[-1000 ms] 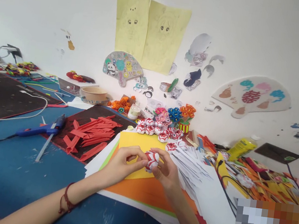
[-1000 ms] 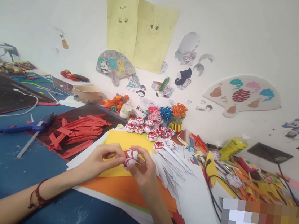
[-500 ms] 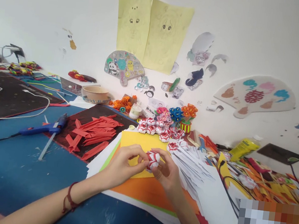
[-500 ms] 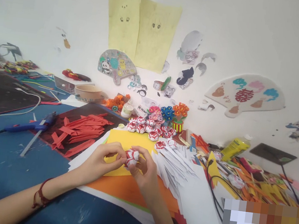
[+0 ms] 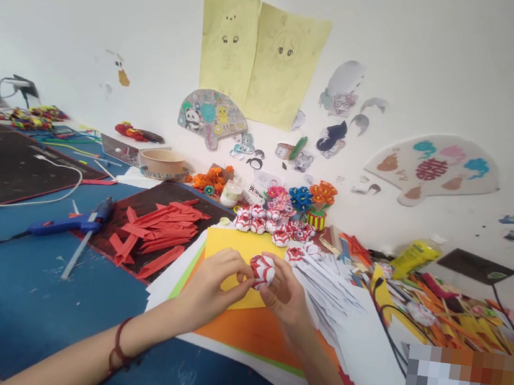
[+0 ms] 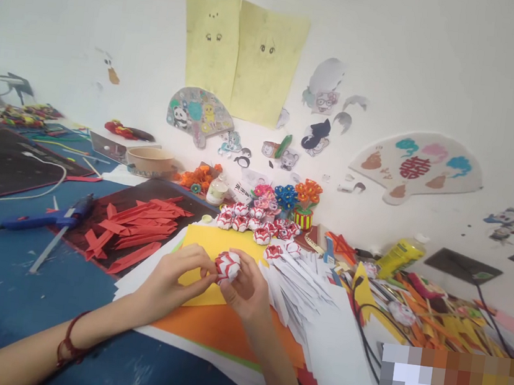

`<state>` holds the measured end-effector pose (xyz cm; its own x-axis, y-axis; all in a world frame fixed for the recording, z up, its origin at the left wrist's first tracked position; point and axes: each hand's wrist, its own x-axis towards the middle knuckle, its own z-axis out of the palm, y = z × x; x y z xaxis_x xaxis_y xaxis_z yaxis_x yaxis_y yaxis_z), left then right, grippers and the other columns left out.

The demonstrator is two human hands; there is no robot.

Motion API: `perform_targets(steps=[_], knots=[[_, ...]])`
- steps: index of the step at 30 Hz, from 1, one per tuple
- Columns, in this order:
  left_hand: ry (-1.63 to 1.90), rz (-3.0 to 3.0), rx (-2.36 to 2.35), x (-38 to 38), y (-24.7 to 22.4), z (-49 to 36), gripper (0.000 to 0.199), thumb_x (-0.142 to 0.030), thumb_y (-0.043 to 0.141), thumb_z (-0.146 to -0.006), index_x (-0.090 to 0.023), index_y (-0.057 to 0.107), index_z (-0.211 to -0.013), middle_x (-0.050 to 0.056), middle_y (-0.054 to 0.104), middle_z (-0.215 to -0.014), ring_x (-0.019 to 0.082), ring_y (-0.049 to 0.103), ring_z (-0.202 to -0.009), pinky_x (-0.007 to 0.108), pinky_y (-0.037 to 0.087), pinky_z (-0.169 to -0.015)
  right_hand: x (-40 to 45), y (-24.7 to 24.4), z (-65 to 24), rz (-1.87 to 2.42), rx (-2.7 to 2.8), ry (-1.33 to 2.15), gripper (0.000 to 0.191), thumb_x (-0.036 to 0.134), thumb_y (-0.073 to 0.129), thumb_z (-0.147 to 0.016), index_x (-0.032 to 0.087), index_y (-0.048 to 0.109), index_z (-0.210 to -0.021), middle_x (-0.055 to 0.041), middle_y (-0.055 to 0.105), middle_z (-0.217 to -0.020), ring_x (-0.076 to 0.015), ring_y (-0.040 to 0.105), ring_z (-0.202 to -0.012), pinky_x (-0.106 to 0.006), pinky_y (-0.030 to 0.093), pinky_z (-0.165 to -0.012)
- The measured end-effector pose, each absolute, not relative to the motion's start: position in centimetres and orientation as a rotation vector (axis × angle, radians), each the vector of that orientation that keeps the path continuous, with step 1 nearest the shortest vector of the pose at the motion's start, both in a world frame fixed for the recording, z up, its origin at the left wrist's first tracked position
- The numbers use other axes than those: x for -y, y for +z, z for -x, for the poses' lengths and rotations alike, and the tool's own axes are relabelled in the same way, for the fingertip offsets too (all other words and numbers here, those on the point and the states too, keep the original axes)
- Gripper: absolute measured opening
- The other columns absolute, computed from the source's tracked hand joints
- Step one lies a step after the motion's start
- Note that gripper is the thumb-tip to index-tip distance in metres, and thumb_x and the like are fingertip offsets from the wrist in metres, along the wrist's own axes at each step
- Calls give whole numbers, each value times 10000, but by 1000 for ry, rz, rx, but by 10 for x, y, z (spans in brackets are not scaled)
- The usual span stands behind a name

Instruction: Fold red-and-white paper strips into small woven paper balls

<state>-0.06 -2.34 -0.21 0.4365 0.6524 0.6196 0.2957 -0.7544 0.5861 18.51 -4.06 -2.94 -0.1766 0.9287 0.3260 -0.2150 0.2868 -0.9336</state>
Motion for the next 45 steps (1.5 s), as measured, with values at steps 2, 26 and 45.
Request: perform_targets(steps=[2,26,45], knots=[[1240,-2350,-814,22,-5,1,112,-183,549,-916,-182,648,-863,44,629,-810,157,567,-788,260,414,-713,41,-27,-187,771,1319,1243,511,460,711,-823,240,545,-1254,-117,622,-1269,-266,626,-1117,-420,519,-936],[1271,-2289,-911,22,-11,-1,79,-127,602,-875,-174,665,-870,-2,640,-755,96,531,-656,206,385,-611,43,-24,-188,895,1422,1090,400,362,730,-821,247,577,-1172,-100,649,-1160,-263,628,-1079,-435,506,-932],[1097,-2075,-883,19,-1,1,195,-317,575,-932,-171,678,-855,-4,603,-733,94,435,-604,228,338,-561,50,-24,-182,852,1366,1019,448,344,772,-781,275,464,-1099,-18,603,-958,-180,625,-847,-335,510,-777]])
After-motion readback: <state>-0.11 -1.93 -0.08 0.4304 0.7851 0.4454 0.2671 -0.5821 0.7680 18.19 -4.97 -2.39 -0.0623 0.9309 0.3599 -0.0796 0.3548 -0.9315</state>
